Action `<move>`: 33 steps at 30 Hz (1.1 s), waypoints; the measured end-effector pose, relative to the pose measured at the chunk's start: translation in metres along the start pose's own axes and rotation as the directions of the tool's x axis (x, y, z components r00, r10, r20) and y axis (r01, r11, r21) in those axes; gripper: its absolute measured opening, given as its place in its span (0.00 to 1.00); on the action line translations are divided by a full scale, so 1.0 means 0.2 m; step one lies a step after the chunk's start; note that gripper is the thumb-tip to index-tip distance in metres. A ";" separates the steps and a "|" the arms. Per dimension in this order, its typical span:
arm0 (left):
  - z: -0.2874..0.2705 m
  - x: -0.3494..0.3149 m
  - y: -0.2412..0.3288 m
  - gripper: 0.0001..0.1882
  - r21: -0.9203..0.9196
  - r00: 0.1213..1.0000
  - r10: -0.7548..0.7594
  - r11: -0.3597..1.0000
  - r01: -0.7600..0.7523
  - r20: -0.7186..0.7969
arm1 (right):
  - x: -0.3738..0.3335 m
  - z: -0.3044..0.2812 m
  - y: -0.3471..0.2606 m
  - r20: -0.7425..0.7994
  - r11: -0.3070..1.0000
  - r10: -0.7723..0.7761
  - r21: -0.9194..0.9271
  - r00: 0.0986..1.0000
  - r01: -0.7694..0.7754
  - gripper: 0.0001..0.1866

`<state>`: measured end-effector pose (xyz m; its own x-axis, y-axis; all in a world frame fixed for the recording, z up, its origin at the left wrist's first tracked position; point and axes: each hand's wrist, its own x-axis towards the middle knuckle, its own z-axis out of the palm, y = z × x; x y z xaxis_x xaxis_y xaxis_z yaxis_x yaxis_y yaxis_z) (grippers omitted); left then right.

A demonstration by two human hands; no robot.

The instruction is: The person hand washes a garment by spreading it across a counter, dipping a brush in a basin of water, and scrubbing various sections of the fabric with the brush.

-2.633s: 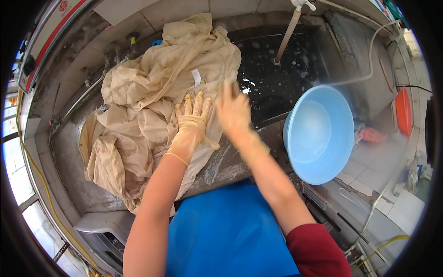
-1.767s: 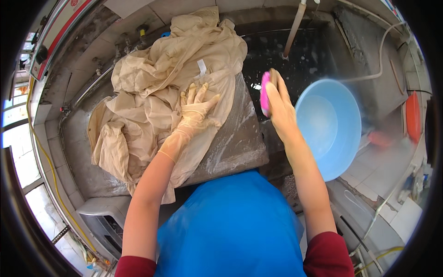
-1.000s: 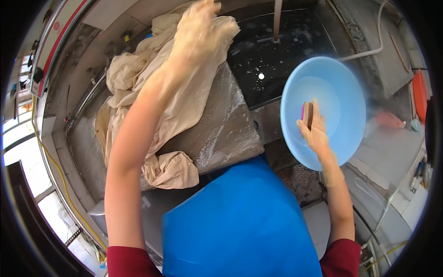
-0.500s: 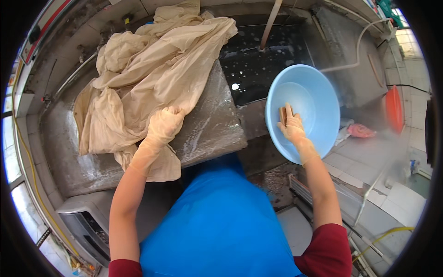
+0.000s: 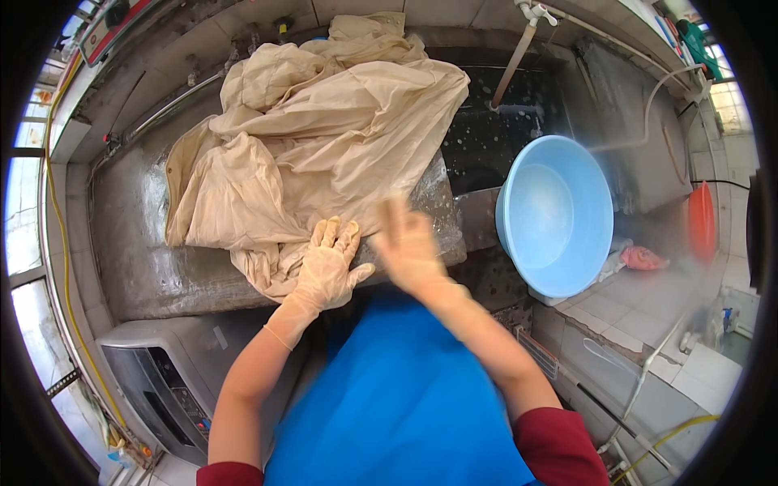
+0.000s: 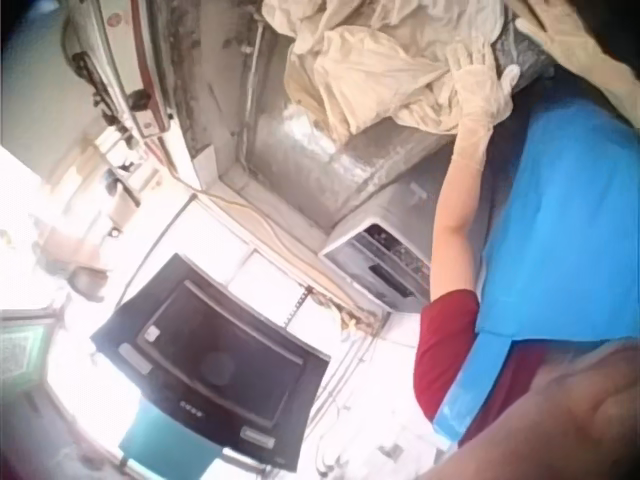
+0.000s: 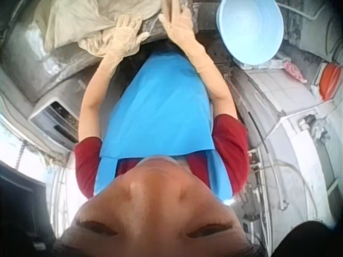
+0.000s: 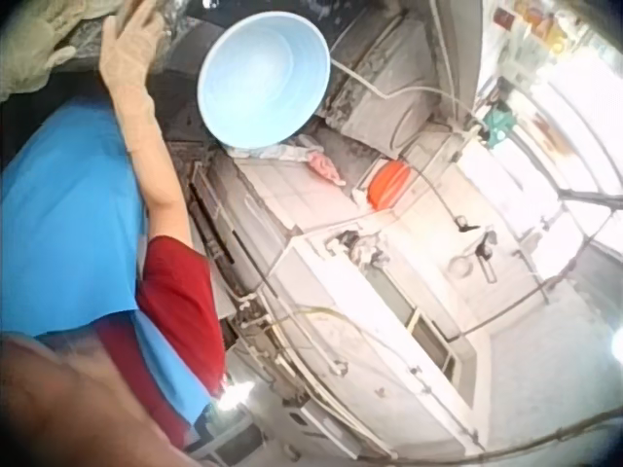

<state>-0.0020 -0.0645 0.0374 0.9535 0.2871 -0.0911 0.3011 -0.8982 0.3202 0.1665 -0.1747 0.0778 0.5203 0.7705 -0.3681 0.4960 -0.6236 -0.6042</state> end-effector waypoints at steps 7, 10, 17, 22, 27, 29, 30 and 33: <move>-0.02 0.01 -0.01 0.34 -0.082 0.999 -0.029 0.996 0.027 -0.019 | 0.51 -0.13 0.17 -0.018 0.828 -0.229 -0.530 0.973 0.185 0.30; -0.01 -0.02 -0.03 0.33 -0.090 0.998 -0.051 0.994 0.054 0.029 | 0.21 0.09 -0.02 0.032 0.930 -0.193 -0.314 0.981 0.193 0.35; 0.00 -0.02 0.00 0.34 -0.073 0.999 -0.031 0.997 0.033 0.031 | 0.46 0.02 0.28 -0.120 0.878 -0.190 -0.466 0.975 0.113 0.31; 0.03 -0.02 -0.04 0.33 -0.069 0.999 -0.010 0.998 0.013 0.039 | 0.33 0.03 0.19 0.025 0.895 -0.257 -0.371 0.966 0.248 0.33; 0.02 0.01 -0.03 0.34 -0.060 0.999 0.003 0.998 -0.001 0.042 | 0.39 0.08 0.20 -0.176 0.899 -0.120 -0.438 0.977 0.032 0.31; 0.02 0.01 -0.03 0.34 -0.040 0.998 -0.013 0.999 0.015 0.068 | 0.29 0.17 0.16 -0.104 0.911 -0.132 -0.405 0.986 0.079 0.31; 0.03 0.00 -0.03 0.34 -0.036 0.998 -0.012 0.999 0.014 0.056 | 0.28 0.15 0.18 -0.030 0.906 -0.251 -0.359 0.967 0.224 0.32; 0.04 -0.02 -0.05 0.34 -0.039 1.000 0.002 0.999 -0.001 0.015 | 0.63 -0.23 0.20 0.070 0.949 0.092 -0.309 0.993 -0.066 0.34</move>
<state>-0.0077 -0.0594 0.0274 0.9541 0.2804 -0.1048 0.2993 -0.8849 0.3570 0.2832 -0.1080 0.0395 0.5137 0.7175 -0.4703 0.6515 -0.6830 -0.3303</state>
